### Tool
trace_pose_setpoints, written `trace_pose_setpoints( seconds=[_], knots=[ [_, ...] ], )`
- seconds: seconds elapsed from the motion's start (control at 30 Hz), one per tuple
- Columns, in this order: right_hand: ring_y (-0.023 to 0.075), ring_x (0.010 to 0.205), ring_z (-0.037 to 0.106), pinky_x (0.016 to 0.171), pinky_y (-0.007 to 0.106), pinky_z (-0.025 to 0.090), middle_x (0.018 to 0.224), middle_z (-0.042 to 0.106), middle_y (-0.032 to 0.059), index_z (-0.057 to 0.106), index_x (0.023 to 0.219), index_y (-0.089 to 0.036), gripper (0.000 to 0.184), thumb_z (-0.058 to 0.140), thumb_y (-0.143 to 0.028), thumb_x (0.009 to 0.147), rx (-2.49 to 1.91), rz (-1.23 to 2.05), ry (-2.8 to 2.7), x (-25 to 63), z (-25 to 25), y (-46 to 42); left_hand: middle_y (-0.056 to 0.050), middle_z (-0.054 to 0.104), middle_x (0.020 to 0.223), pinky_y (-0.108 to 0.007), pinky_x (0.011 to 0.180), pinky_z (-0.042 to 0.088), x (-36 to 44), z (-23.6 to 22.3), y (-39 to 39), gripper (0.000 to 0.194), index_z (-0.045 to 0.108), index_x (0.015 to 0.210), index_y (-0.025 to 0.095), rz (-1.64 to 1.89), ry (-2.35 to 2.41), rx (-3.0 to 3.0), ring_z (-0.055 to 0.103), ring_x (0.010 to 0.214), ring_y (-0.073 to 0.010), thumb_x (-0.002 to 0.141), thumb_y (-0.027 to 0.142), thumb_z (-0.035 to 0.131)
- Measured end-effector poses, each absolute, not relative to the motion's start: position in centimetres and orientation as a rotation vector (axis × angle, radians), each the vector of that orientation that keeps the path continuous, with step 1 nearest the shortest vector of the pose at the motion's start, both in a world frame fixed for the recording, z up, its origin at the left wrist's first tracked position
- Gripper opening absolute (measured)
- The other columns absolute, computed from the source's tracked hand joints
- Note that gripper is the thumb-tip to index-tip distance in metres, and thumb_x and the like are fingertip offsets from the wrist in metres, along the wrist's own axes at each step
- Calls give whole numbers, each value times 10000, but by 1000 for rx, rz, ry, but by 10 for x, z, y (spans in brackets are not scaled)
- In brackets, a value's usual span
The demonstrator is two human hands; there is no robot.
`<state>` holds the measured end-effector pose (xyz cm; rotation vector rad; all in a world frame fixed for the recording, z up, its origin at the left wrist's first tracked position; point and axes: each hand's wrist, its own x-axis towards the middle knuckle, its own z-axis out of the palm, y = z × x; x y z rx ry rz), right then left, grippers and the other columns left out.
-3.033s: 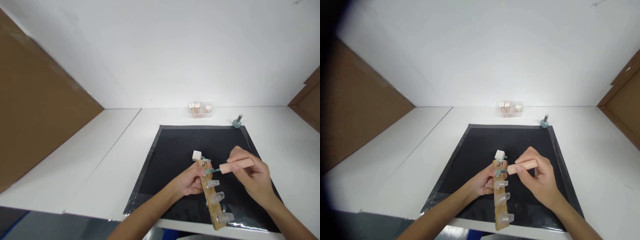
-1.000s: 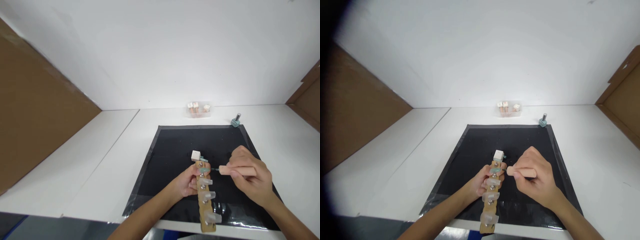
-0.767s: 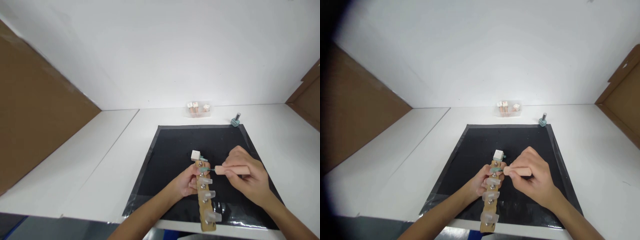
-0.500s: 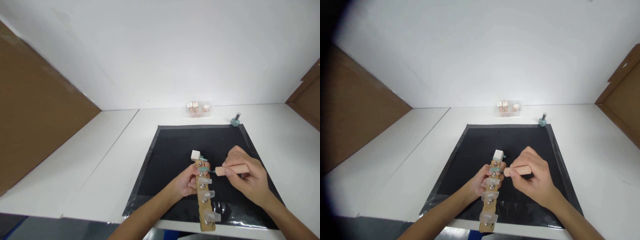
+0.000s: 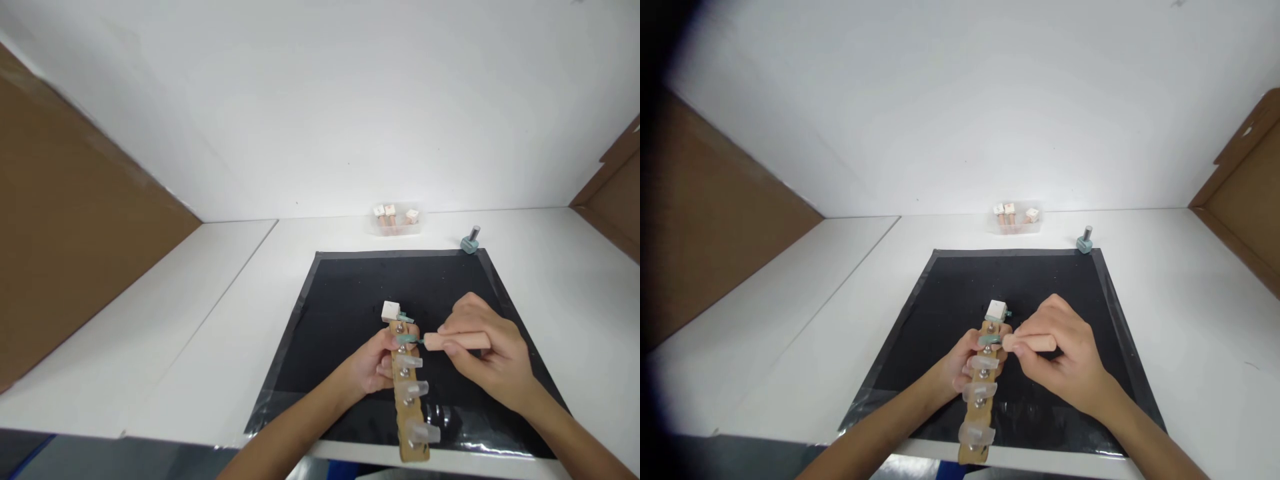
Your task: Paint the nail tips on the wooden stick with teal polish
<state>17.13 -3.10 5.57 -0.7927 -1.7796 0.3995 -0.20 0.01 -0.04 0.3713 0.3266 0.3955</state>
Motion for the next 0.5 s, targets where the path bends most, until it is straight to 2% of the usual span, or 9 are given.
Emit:
trace_pose_setpoints(
  seconds=[0.3, 0.5],
  knots=[
    [133, 518, 512, 479, 267, 439, 560, 604, -14, 605, 751, -214, 164, 574, -55, 781, -854, 398, -1713, 169, 57, -33, 119, 322, 346, -117, 265, -18, -3, -2, -2, 367, 404, 596, 161, 393, 334, 377, 73, 276, 34, 553, 271, 751],
    [133, 518, 525, 472, 263, 434, 573, 621, -9, 615, 739, -214, 162, 589, -58, 774, -861, 407, -1713, 168, 58, -33, 122, 320, 361, -109, 253, -8, -4, -5, -1, 359, 392, 609, 169, 376, 327, 383, 60, 281, 27, 568, 272, 734]
  ],
)
